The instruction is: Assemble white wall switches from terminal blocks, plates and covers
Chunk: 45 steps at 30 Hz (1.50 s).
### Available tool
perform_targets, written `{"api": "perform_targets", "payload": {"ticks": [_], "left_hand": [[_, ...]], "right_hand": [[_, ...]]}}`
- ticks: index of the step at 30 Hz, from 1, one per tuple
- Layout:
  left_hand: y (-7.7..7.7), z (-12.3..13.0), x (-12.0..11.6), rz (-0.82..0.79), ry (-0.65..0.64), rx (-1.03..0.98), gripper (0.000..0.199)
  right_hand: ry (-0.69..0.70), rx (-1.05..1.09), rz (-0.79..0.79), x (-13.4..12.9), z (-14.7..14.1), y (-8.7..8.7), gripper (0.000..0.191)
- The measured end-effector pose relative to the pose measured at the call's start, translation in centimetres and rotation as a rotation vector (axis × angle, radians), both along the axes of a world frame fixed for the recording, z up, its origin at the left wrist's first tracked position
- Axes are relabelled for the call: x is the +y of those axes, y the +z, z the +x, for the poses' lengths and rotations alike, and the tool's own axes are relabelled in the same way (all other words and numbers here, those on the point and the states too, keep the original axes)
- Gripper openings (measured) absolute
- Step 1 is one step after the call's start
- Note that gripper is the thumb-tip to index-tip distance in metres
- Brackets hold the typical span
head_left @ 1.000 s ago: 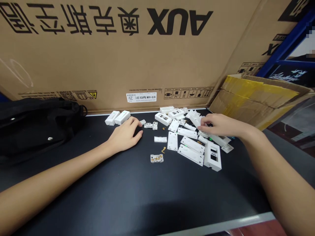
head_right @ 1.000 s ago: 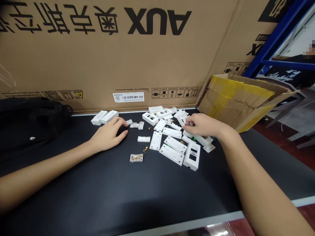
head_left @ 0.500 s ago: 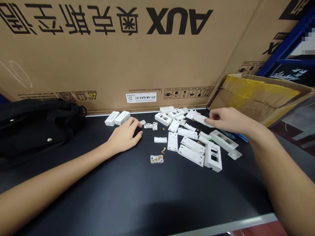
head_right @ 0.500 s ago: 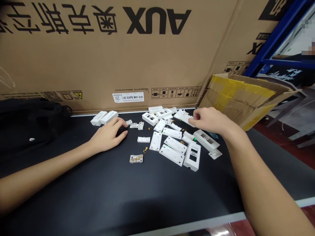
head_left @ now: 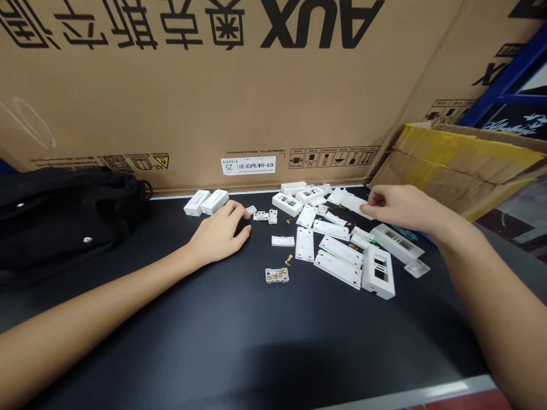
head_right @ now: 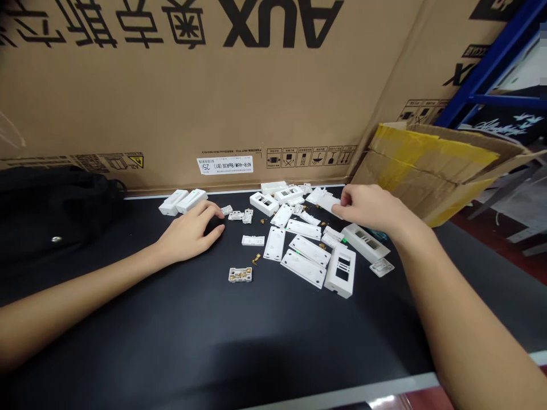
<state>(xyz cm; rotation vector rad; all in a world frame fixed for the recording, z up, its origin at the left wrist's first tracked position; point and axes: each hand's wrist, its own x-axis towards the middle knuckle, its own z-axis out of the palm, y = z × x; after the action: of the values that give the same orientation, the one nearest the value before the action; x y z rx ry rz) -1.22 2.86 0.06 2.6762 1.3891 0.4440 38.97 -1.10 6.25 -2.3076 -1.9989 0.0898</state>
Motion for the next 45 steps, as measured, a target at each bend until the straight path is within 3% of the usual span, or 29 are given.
{"api": "perform_targets", "payload": {"ticks": [7,14,19,25,29,32,36,41,45], "left_hand": [[-0.1,0.0,0.0,0.015,0.001,0.019,0.026],[0.0,0.0,0.0,0.004,0.009,0.010,0.025],[-0.1,0.0,0.1,-0.001,0.003,0.002,0.025],[0.0,0.0,0.0,-0.004,0.008,0.007,0.026],[-0.1,-0.1,0.0,0.005,0.001,0.010,0.026],[-0.2,-0.1,0.1,0.016,-0.007,0.019,0.027],[-0.2,-0.1,0.1,0.007,-0.001,0.012,0.027],[-0.1,-0.1,0.1,0.006,-0.001,0.008,0.026],[-0.2,-0.2,0.1,0.022,-0.009,-0.002,0.025]], "right_hand": [[0.056,-0.003,-0.079,0.2,-0.4,-1.0,0.031],[-0.007,0.025,0.120,1.5,2.6,-1.5,0.037],[0.072,-0.021,0.012,3.0,4.7,-2.0,0.054],[0.197,-0.034,-0.093,4.2,3.9,-1.5,0.060],[0.207,-0.075,-0.072,5.4,3.2,-0.9,0.055],[0.229,-0.088,-0.039,5.9,1.7,-0.6,0.050],[0.318,-0.055,0.083,4.2,-3.1,0.1,0.040],[0.724,0.083,-0.036,-0.7,-10.4,0.7,0.027],[0.883,0.067,0.036,-3.1,-13.4,-0.2,0.027]]}}
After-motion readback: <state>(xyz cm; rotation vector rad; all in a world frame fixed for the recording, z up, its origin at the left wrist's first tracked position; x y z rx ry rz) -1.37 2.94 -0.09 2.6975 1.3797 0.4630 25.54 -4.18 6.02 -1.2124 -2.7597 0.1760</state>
